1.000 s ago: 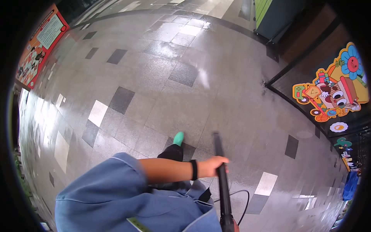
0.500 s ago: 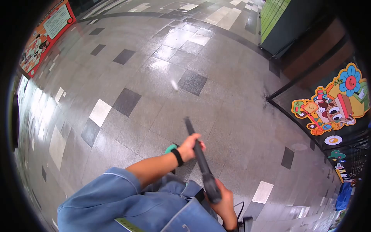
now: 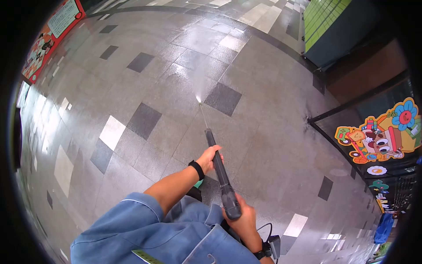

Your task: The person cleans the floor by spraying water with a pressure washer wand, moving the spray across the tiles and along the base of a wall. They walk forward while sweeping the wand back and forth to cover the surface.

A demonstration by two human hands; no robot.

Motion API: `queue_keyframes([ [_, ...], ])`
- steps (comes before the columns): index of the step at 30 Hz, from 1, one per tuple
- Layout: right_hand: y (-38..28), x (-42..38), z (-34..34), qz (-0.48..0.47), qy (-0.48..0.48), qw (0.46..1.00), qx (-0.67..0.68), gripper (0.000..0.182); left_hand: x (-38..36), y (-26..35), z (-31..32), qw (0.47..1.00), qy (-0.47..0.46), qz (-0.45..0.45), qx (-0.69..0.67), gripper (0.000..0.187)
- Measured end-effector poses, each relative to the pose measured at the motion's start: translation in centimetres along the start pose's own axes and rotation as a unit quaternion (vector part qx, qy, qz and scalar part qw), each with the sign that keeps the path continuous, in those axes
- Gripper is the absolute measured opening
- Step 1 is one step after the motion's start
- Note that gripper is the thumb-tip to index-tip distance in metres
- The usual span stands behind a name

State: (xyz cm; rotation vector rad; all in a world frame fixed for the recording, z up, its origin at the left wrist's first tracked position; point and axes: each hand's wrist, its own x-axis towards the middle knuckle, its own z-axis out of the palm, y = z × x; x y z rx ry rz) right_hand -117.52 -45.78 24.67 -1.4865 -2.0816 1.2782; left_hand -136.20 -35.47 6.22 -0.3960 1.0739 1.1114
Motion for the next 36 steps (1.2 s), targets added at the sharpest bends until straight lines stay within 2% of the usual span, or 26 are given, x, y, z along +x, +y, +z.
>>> queue_keyframes([
  [7,-1.6,4.7,2.3,0.012,0.034,0.998,-0.045,0.043,2.6,4.5,0.0,0.999,-0.033,-0.034,-0.012,0.029],
  [11,-2.8,7.0,2.4,0.02,0.023,0.998,-0.055,0.046,3.9,6.3,0.2,0.999,-0.024,-0.028,0.011,0.029],
  [16,-2.7,8.2,2.6,-0.002,0.011,0.996,-0.084,0.049,5.7,6.7,-0.6,0.997,-0.066,-0.043,-0.02,0.032],
  [19,-3.6,8.5,1.0,0.01,-0.045,0.999,-0.001,0.049,3.9,6.8,-1.8,0.994,-0.065,-0.031,-0.079,0.032],
  [21,-4.0,8.9,-1.0,-0.003,-0.045,0.998,0.032,0.047,1.1,6.7,-2.2,0.987,-0.079,-0.012,-0.142,0.025],
  [22,-3.9,8.8,-2.0,-0.016,-0.066,0.995,0.071,0.045,0.0,6.6,-2.0,0.987,-0.039,-0.015,-0.155,0.024],
  [23,-3.6,9.1,-3.2,0.018,-0.103,0.986,0.129,0.039,-1.0,6.4,-2.0,0.983,-0.041,-0.015,-0.179,0.022],
  [24,-3.1,9.1,-4.6,0.022,-0.089,0.987,0.131,0.039,-2.4,6.5,-1.3,0.983,0.005,-0.057,-0.176,0.023],
  [26,-1.9,9.3,-7.4,0.163,-0.156,0.939,0.259,0.032,-2.5,5.2,-0.6,0.985,0.024,-0.054,-0.16,0.027],
  [27,-1.8,9.3,-8.8,0.172,-0.153,0.935,0.271,0.031,-2.2,4.7,0.5,0.987,0.021,-0.055,-0.15,0.027],
  [29,-1.4,8.3,-10.5,0.176,-0.109,0.938,0.278,0.03,-1.5,3.2,3.4,0.984,0.07,-0.103,-0.131,0.024],
  [30,-0.7,7.7,-11.1,0.18,-0.074,0.941,0.278,0.03,0.0,2.2,4.9,0.984,0.064,-0.125,-0.108,0.023],
  [32,2.1,5.7,-11.3,0.179,0.01,0.966,0.188,0.042,4.0,-0.2,8.4,0.986,-0.011,-0.166,-0.032,0.021],
  [34,1.6,5.3,-12.1,0.172,0.117,0.973,0.104,0.047,7.2,-3.0,14.0,0.982,-0.099,-0.138,0.077,0.023],
  [35,2.7,5.1,-11.9,0.171,0.118,0.972,0.109,0.047,7.5,-4.2,17.7,0.975,-0.116,-0.147,0.116,0.023],
  [36,3.9,5.0,-11.7,0.232,0.211,0.922,0.226,0.044,8.0,-5.4,21.6,0.967,-0.133,-0.154,0.155,0.023],
])
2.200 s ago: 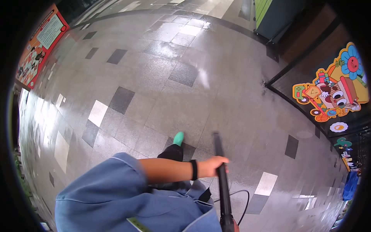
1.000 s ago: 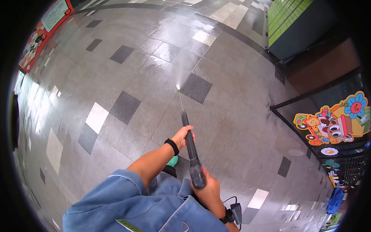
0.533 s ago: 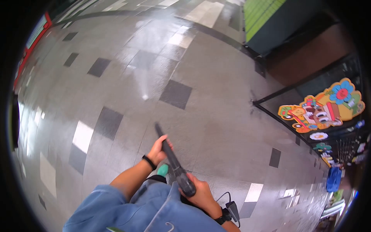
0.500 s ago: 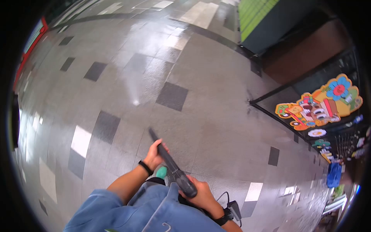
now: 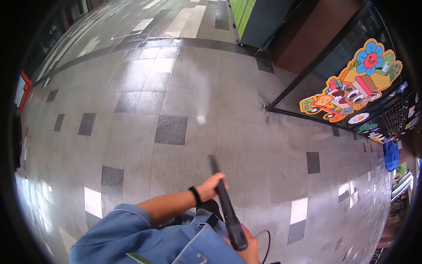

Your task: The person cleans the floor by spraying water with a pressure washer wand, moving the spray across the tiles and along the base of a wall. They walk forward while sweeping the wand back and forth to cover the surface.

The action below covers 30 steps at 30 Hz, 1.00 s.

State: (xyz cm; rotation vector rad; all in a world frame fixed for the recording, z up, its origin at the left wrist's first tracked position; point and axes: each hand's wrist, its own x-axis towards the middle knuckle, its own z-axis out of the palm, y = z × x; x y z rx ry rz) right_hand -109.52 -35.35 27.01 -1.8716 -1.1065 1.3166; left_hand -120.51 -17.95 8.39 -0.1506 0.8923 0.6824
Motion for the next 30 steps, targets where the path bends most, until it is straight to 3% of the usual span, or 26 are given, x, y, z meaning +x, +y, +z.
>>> queue_keyframes([
  [1,0.4,1.5,-0.4,0.07,0.083,0.986,0.13,0.041,3.0,-0.2,2.7,0.999,-0.045,-0.029,0.01,0.025],
  [2,0.5,3.1,-1.1,0.065,0.118,0.984,0.12,0.04,6.1,-0.2,5.0,0.994,-0.09,-0.059,0.021,0.026],
  [6,-1.3,9.0,-4.8,0.014,0.139,0.99,0.011,0.04,9.7,2.4,12.7,0.989,-0.114,-0.078,0.046,0.027],
  [10,-6.1,14.4,-8.7,-0.015,0.034,0.999,0.005,0.04,9.5,7.8,12.4,1.0,-0.015,0.024,0.007,0.024],
  [11,-6.9,16.0,-9.9,-0.011,0.03,0.999,0.009,0.04,8.9,8.9,11.7,0.999,0.033,0.025,-0.015,0.024],
  [13,-8.7,20.4,-12.7,-0.082,-0.128,0.988,-0.037,0.044,8.1,10.7,10.1,0.988,0.147,0.018,-0.054,0.028],
  [14,-8.8,22.5,-13.4,-0.082,-0.126,0.988,-0.032,0.044,7.2,11.5,10.1,0.979,0.191,0.011,-0.064,0.028],
  [16,-8.4,26.2,-14.2,-0.004,-0.218,0.975,0.03,0.037,6.6,12.5,9.3,0.977,0.187,-0.014,-0.102,0.024],
  [18,-8.9,27.8,-14.8,0.033,-0.226,0.973,0.021,0.037,8.2,13.0,9.0,0.978,0.193,-0.024,-0.077,0.022],
  [20,-7.5,27.6,-14.8,0.045,-0.171,0.984,0.036,0.035,11.4,12.8,7.7,0.984,0.178,-0.019,0.005,0.018],
  [21,-8.5,26.5,-14.3,0.049,-0.107,0.993,-0.001,0.035,11.2,13.2,9.9,0.976,0.216,-0.029,-0.008,0.019],
  [22,-9.1,27.5,-14.4,0.091,-0.124,0.988,0.011,0.039,11.6,14.1,12.9,0.968,0.248,-0.034,-0.018,0.02],
  [23,-6.9,24.3,-12.9,0.031,0.014,0.999,0.01,0.04,13.8,13.1,14.9,0.979,0.196,-0.029,0.051,0.021],
  [24,-6.8,23.7,-12.3,0.029,0.048,0.998,-0.029,0.044,16.2,11.8,16.8,0.982,0.144,-0.027,0.118,0.023],
  [25,-6.6,23.2,-11.6,0.078,0.1,0.992,0.017,0.031,18.7,11.3,17.8,0.984,0.063,-0.064,0.154,0.028],
  [27,-7.2,24.1,-9.9,0.091,0.192,0.977,0.02,0.032,22.5,10.3,21.0,0.976,-0.061,-0.121,0.168,0.028],
  [30,-9.0,25.2,-8.0,0.088,0.249,0.964,-0.028,0.032,23.8,10.9,25.4,0.977,-0.113,-0.12,0.138,0.028],
])
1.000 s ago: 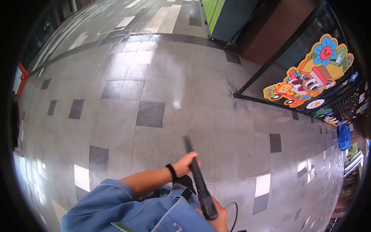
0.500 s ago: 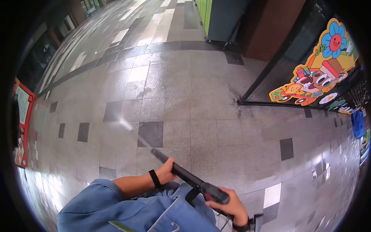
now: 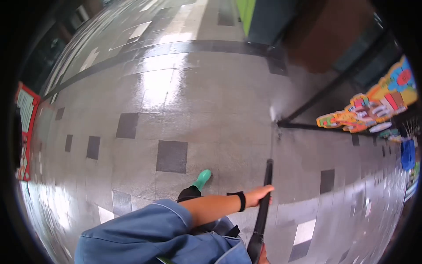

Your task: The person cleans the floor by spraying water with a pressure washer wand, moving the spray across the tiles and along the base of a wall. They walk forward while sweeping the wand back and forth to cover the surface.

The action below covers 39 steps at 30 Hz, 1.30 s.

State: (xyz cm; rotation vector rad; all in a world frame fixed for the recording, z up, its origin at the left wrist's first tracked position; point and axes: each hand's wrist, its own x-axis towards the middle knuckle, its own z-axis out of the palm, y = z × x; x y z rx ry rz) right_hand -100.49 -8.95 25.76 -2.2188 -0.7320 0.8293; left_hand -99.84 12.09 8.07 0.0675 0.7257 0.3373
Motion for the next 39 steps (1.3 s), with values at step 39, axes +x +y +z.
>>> queue_keyframes([
  [39,-5.6,7.1,7.5,-0.168,-0.162,0.972,-0.032,0.044,-5.2,11.7,-9.1,0.967,0.158,0.193,-0.042,0.022],
])
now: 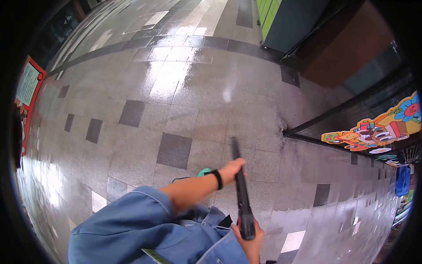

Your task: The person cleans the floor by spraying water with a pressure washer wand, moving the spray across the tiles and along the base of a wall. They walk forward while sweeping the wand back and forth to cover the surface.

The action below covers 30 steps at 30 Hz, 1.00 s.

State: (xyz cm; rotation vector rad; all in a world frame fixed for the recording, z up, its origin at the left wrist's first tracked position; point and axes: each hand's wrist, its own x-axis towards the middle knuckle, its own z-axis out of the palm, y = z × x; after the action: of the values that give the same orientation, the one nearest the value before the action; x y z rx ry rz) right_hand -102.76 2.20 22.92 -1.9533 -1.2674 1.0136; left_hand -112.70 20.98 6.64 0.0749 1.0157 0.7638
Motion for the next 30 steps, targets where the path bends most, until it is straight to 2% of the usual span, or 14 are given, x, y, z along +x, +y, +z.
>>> queue_keyframes([
  [2,-1.9,2.1,0.6,-0.044,-0.129,0.991,0.009,0.037,-2.1,2.3,-5.0,0.992,0.118,0.023,-0.05,0.028],
  [3,-2.8,3.4,1.1,-0.084,-0.178,0.981,0.001,0.034,-2.5,2.6,-8.3,0.986,0.131,0.066,-0.086,0.034],
  [5,-3.1,5.7,2.5,-0.072,-0.293,0.953,0.023,0.034,-7.0,4.4,-12.3,0.961,0.193,0.066,-0.187,0.04],
  [7,-3.3,7.6,4.1,-0.118,-0.329,0.936,0.04,0.034,-8.6,3.9,-17.3,0.927,0.257,0.102,-0.252,0.039],
  [9,-4.4,8.7,5.3,-0.002,-0.451,0.886,0.104,0.032,-9.6,3.5,-20.9,0.919,0.269,0.054,-0.284,0.039],
  [10,-4.5,9.0,5.5,0.018,-0.469,0.872,0.135,0.03,-10.5,3.4,-20.9,0.922,0.248,0.06,-0.291,0.039],
  [13,-4.9,9.0,4.7,0.008,-0.437,0.887,0.151,0.028,-8.5,3.4,-19.5,0.929,0.257,0.059,-0.261,0.033],
  [15,-2.9,8.2,3.3,0.02,-0.395,0.905,0.155,0.028,-5.3,3.6,-16.4,0.957,0.237,0.063,-0.154,0.028],
  [17,-2.4,6.8,1.3,0.035,-0.259,0.955,0.138,0.029,-1.8,4.1,-10.2,0.97,0.225,0.04,-0.087,0.027],
  [19,-2.5,5.2,0.2,0.024,-0.128,0.987,0.094,0.032,0.6,4.5,-3.5,0.992,0.128,0.007,-0.008,0.023],
  [20,-1.4,4.1,0.7,0.028,-0.018,0.997,0.068,0.037,4.5,2.6,0.8,0.998,0.047,0.006,0.032,0.021],
  [23,0.3,3.3,1.3,0.061,0.096,0.992,0.044,0.056,3.6,3.2,7.7,0.997,-0.047,-0.056,0.032,0.027],
  [27,-2.2,3.7,0.1,0.016,0.132,0.989,-0.066,0.061,4.4,3.6,9.5,0.995,-0.013,-0.095,0.037,0.03],
  [30,-4.6,5.9,0.1,-0.044,0.075,0.995,-0.052,0.057,3.9,6.5,5.3,1.0,-0.02,0.01,0.0,0.032],
])
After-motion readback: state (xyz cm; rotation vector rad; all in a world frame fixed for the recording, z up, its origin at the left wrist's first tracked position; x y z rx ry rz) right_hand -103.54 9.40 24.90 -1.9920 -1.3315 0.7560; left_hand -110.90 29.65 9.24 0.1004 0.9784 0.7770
